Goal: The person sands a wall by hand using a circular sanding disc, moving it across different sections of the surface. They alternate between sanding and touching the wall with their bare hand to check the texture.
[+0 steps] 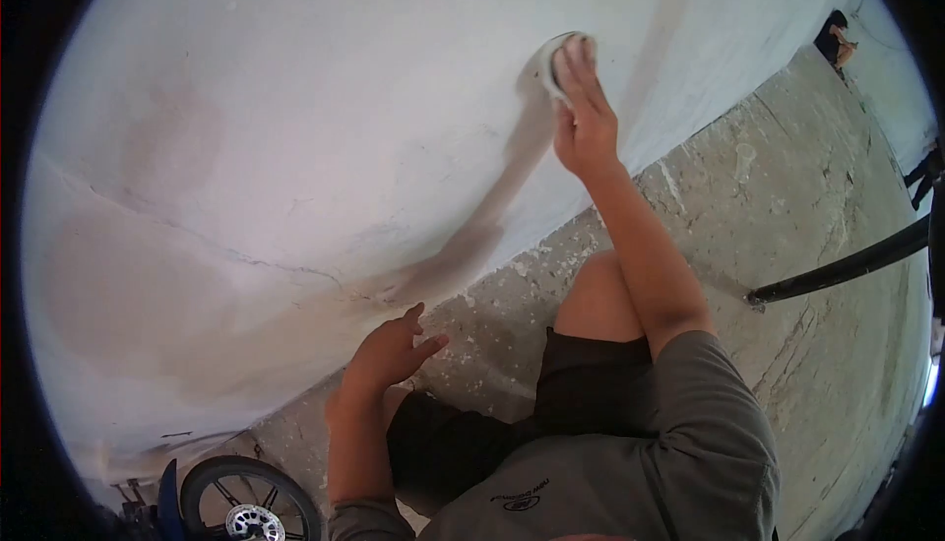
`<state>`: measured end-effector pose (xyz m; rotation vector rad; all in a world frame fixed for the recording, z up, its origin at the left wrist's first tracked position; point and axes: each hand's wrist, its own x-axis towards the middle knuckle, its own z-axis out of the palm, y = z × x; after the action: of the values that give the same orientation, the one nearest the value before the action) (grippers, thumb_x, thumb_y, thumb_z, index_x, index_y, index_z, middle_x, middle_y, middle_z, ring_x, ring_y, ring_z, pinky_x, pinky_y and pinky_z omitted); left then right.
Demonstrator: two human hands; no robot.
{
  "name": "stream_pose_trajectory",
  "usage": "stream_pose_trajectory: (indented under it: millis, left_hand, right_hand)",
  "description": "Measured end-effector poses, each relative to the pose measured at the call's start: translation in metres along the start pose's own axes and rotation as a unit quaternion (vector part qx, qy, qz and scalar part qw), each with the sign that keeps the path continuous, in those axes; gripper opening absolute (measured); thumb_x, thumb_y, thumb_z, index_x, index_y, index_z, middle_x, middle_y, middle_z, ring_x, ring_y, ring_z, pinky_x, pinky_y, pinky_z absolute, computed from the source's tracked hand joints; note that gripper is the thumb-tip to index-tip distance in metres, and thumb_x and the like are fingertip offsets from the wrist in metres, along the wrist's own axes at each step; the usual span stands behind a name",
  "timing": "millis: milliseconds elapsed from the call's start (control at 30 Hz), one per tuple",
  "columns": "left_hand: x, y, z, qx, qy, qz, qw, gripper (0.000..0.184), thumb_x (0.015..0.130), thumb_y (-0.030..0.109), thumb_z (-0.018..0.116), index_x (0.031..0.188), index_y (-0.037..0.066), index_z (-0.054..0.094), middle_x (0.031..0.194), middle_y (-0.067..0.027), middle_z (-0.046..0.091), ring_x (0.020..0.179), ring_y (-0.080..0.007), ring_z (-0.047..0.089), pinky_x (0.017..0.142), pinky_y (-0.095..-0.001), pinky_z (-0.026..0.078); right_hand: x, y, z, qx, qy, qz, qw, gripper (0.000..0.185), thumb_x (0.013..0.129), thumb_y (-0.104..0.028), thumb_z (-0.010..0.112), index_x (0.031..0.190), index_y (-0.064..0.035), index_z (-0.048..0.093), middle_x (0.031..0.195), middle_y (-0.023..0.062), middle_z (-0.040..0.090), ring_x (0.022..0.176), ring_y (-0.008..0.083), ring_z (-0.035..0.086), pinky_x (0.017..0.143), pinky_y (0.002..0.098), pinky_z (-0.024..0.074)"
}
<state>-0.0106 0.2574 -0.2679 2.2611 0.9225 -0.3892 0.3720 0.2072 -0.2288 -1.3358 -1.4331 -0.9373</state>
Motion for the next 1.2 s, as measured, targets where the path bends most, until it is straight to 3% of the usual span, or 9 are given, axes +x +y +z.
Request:
stream_pose_trajectory:
  millis: [133, 300, 333, 400, 533, 767, 1000, 1100, 1200]
  left_hand:
    - [-0.009, -0.010, 0.001, -0.006, 0.017, -0.009, 1.000, 0.081, 0.089, 0.053, 0.065, 0.146, 0.001, 0.041, 0.119, -0.0221, 0.067, 0.112, -0.0376, 0.063, 0.095, -0.0429, 0.049]
    - [-0.019, -0.009, 0.000, 0.008, 0.023, -0.014, 1.000, 0.081, 0.088, 0.052, 0.066, 0.147, 0.002, 0.041, 0.118, -0.0216, 0.067, 0.111, -0.0384, 0.063, 0.095, -0.0434, 0.049]
    - [-0.019, -0.007, -0.001, 0.004, 0.020, -0.010, 1.000, 0.081, 0.088, 0.052, 0.066, 0.147, 0.002, 0.041, 0.118, -0.0216, 0.067, 0.111, -0.0384, 0.063, 0.095, -0.0434, 0.049]
    - [-0.019, -0.004, -0.001, 0.010, 0.020, 0.002, 1.000, 0.081, 0.089, 0.053, 0.064, 0.145, -0.001, 0.041, 0.120, -0.0228, 0.066, 0.114, -0.0391, 0.061, 0.096, -0.0442, 0.048]
    - [-0.012, -0.004, 0.001, 0.002, 0.006, 0.021, 1.000, 0.080, 0.089, 0.052, 0.065, 0.145, -0.001, 0.041, 0.119, -0.0233, 0.065, 0.114, -0.0390, 0.061, 0.095, -0.0443, 0.048]
    - [-0.022, 0.000, 0.003, 0.009, 0.029, 0.004, 1.000, 0.080, 0.088, 0.049, 0.067, 0.144, -0.002, 0.042, 0.117, -0.0234, 0.066, 0.111, -0.0383, 0.062, 0.094, -0.0438, 0.048]
    - [-0.019, 0.002, 0.002, 0.000, 0.029, 0.013, 0.999, 0.080, 0.088, 0.048, 0.067, 0.144, -0.002, 0.043, 0.116, -0.0232, 0.066, 0.111, -0.0382, 0.062, 0.094, -0.0436, 0.048]
    - [-0.020, 0.005, 0.003, 0.009, 0.021, 0.013, 1.000, 0.080, 0.088, 0.048, 0.067, 0.145, -0.002, 0.042, 0.117, -0.0230, 0.066, 0.112, -0.0380, 0.061, 0.094, -0.0436, 0.048]
    - [-0.020, 0.001, 0.006, 0.007, 0.028, 0.012, 1.000, 0.079, 0.088, 0.048, 0.067, 0.145, -0.001, 0.042, 0.117, -0.0227, 0.066, 0.112, -0.0374, 0.061, 0.095, -0.0435, 0.048]
  right_hand:
    - [-0.024, 0.038, 0.007, 0.056, 0.110, 0.210, 0.970, 0.047, 0.104, -0.015, 0.045, 0.147, 0.0044, 0.039, 0.153, 0.0202, 0.040, 0.143, 0.0306, 0.038, 0.114, 0.0347, 0.0341]
    - [-0.027, 0.037, 0.002, 0.284, 0.286, 0.546, 0.734, 0.047, 0.106, -0.021, 0.042, 0.145, 0.0048, 0.042, 0.152, 0.0203, 0.041, 0.141, 0.0295, 0.040, 0.115, 0.0315, 0.0301]
    - [-0.023, 0.029, 0.001, 0.279, 0.284, 0.545, 0.738, 0.047, 0.106, -0.021, 0.042, 0.145, 0.0048, 0.042, 0.152, 0.0203, 0.041, 0.141, 0.0295, 0.040, 0.115, 0.0315, 0.0301]
    - [-0.016, 0.011, 0.000, 0.138, 0.142, 0.370, 0.908, 0.047, 0.106, -0.020, 0.042, 0.143, 0.0070, 0.043, 0.152, 0.0224, 0.041, 0.141, 0.0288, 0.041, 0.113, 0.0313, 0.0332]
    - [-0.001, 0.019, -0.002, 0.045, 0.110, 0.203, 0.972, 0.047, 0.105, -0.020, 0.042, 0.143, 0.0076, 0.043, 0.152, 0.0225, 0.041, 0.141, 0.0275, 0.041, 0.112, 0.0311, 0.0341]
    - [-0.046, 0.052, 0.002, 0.273, 0.259, 0.560, 0.738, 0.053, 0.105, -0.033, 0.044, 0.142, 0.0043, 0.046, 0.135, 0.0106, 0.055, 0.115, 0.0208, 0.054, 0.095, 0.0320, 0.0443]
    - [-0.100, 0.100, 0.012, 0.210, 0.268, 0.619, 0.708, 0.055, 0.105, -0.036, 0.045, 0.147, -0.0012, 0.042, 0.138, 0.0083, 0.054, 0.118, 0.0207, 0.053, 0.098, 0.0309, 0.0444]
    - [-0.100, 0.090, 0.003, 0.311, 0.265, 0.701, 0.584, 0.057, 0.105, -0.041, 0.043, 0.147, -0.0031, 0.042, 0.144, 0.0077, 0.048, 0.125, 0.0237, 0.050, 0.106, 0.0341, 0.0393]
    - [-0.035, 0.048, -0.010, 0.322, 0.264, 0.613, 0.672, 0.057, 0.104, -0.041, 0.043, 0.145, -0.0005, 0.043, 0.141, 0.0084, 0.050, 0.123, 0.0233, 0.051, 0.106, 0.0335, 0.0383]
